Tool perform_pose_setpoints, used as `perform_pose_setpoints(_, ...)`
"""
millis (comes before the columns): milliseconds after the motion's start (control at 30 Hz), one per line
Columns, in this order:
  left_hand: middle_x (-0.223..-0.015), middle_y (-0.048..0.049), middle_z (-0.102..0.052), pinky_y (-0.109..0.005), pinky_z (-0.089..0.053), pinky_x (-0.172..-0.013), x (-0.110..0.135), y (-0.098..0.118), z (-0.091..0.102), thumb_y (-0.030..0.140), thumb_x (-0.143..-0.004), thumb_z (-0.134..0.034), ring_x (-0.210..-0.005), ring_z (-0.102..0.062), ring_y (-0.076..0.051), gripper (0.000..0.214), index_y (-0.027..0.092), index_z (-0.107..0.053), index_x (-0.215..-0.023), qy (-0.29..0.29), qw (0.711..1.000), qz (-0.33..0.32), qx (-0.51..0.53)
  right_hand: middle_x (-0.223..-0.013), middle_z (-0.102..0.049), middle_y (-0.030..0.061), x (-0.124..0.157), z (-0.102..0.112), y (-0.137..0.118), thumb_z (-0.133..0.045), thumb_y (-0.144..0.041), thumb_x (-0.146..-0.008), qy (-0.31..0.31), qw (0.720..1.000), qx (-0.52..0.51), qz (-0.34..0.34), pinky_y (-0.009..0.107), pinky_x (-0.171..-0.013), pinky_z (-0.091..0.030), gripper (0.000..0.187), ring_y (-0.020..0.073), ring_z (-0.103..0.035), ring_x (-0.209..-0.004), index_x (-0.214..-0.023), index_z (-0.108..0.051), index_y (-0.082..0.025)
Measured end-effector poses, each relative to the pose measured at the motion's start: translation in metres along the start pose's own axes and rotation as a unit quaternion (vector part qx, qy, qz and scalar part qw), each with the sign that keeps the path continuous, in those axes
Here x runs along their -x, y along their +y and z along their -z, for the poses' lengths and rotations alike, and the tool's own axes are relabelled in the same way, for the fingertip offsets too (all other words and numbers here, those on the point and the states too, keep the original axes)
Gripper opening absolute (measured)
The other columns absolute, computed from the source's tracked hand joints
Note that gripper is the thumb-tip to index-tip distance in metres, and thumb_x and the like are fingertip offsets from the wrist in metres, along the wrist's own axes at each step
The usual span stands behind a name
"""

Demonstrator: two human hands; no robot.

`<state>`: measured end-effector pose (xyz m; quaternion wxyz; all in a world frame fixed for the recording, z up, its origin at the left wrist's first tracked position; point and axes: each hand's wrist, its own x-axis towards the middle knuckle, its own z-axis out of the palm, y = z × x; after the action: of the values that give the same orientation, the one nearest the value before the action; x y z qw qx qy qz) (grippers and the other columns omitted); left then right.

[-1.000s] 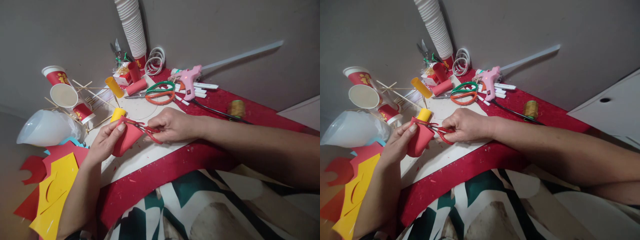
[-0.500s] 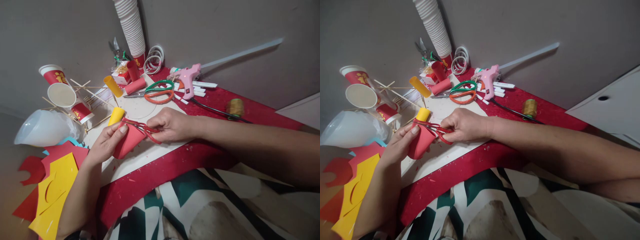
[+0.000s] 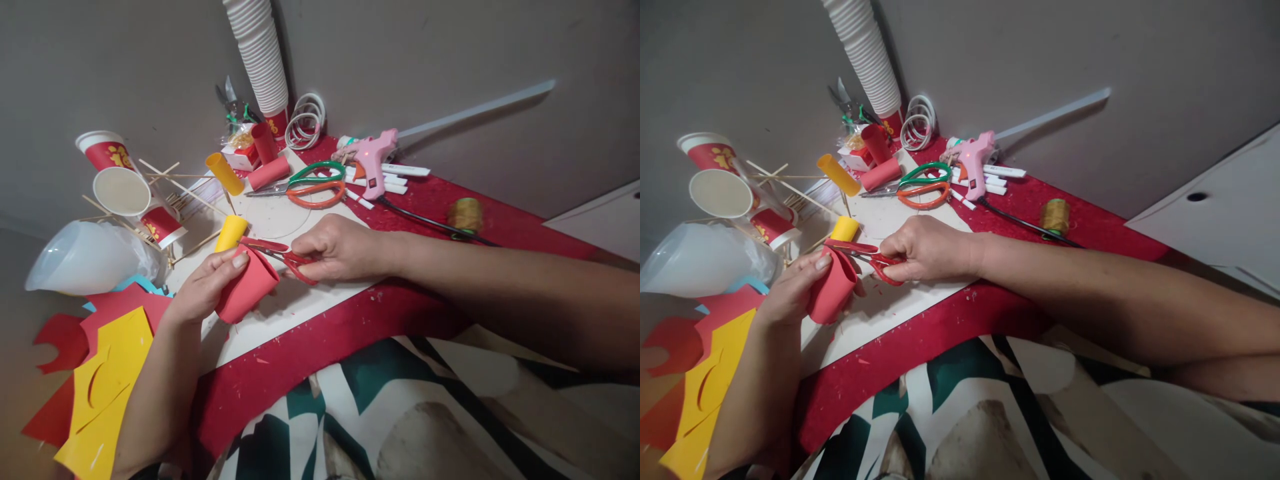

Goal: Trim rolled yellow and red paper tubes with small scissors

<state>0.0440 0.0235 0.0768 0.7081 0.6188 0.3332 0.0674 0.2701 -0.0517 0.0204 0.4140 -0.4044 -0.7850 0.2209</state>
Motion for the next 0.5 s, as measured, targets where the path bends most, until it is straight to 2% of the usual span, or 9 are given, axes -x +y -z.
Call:
perform_pose_setpoints(133,-0.067,-0.0083,-0.071,-0.021,-0.051,-0.039,0.001,-0.004,0.002,0.052,-0.083,-0.066,-0.049,-0.066,-0.017,0.036,0.016,-0.071,-0.083,-0.02,0.999,0.028,-0.014,-0.049,-0.036,-0.0075,-0.001,0.002,0.0,-0.059,-0.03,-0.088,0.002,1.0,0.002,0.013,0.021,-0.049,-0.024,0.039,0.0046,-0.033,-0.046,-0.054,-0.046,-0.017)
perform_pose_setpoints(233,-0.074,-0.0097,-0.073,-0.022,-0.052,-0.042,0.0,-0.004,0.005,0.052,-0.081,-0.068,-0.052,-0.068,-0.017,0.038,0.016,-0.071,-0.09,-0.032,0.999,0.01,0.0,-0.05,-0.034,-0.0073,-0.003,0.004,-0.002,-0.061,-0.033,-0.087,0.05,0.999,-0.015,0.004,0.022,-0.048,-0.024,0.042,0.0049,-0.03,-0.047,-0.053,-0.043,-0.017)
perform_pose_setpoints(300,-0.082,-0.0105,-0.075,-0.022,-0.054,-0.046,-0.003,-0.004,0.009,0.049,-0.078,-0.073,-0.057,-0.069,-0.017,0.038,0.016,-0.071,-0.096,-0.016,0.999,-0.035,0.014,-0.05,-0.032,-0.007,-0.005,0.006,-0.003,-0.063,-0.036,-0.086,0.113,0.993,-0.033,-0.029,0.022,-0.048,-0.024,0.046,0.0058,-0.029,-0.049,-0.051,-0.041,-0.018)
perform_pose_setpoints(400,-0.09,-0.009,-0.075,-0.023,-0.057,-0.058,-0.01,-0.006,0.014,0.037,-0.069,-0.083,-0.068,-0.07,-0.016,0.045,0.017,-0.068,-0.107,0.038,0.991,-0.124,0.029,-0.052,-0.034,-0.0063,-0.008,0.007,-0.003,-0.066,-0.045,-0.085,0.194,0.976,-0.057,-0.084,0.023,-0.049,-0.025,0.049,0.007,-0.031,-0.052,-0.052,-0.042,-0.018)
perform_pose_setpoints(500,-0.092,-0.0063,-0.074,-0.024,-0.057,-0.07,-0.019,-0.012,0.015,0.027,-0.067,-0.085,-0.08,-0.07,-0.016,0.052,0.02,-0.065,-0.114,0.084,0.979,-0.184,0.029,-0.054,-0.033,-0.0064,-0.011,0.006,0.0,-0.068,-0.05,-0.082,0.212,0.968,-0.065,-0.114,0.023,-0.049,-0.025,0.051,0.0071,-0.029,-0.053,-0.052,-0.041,-0.018)
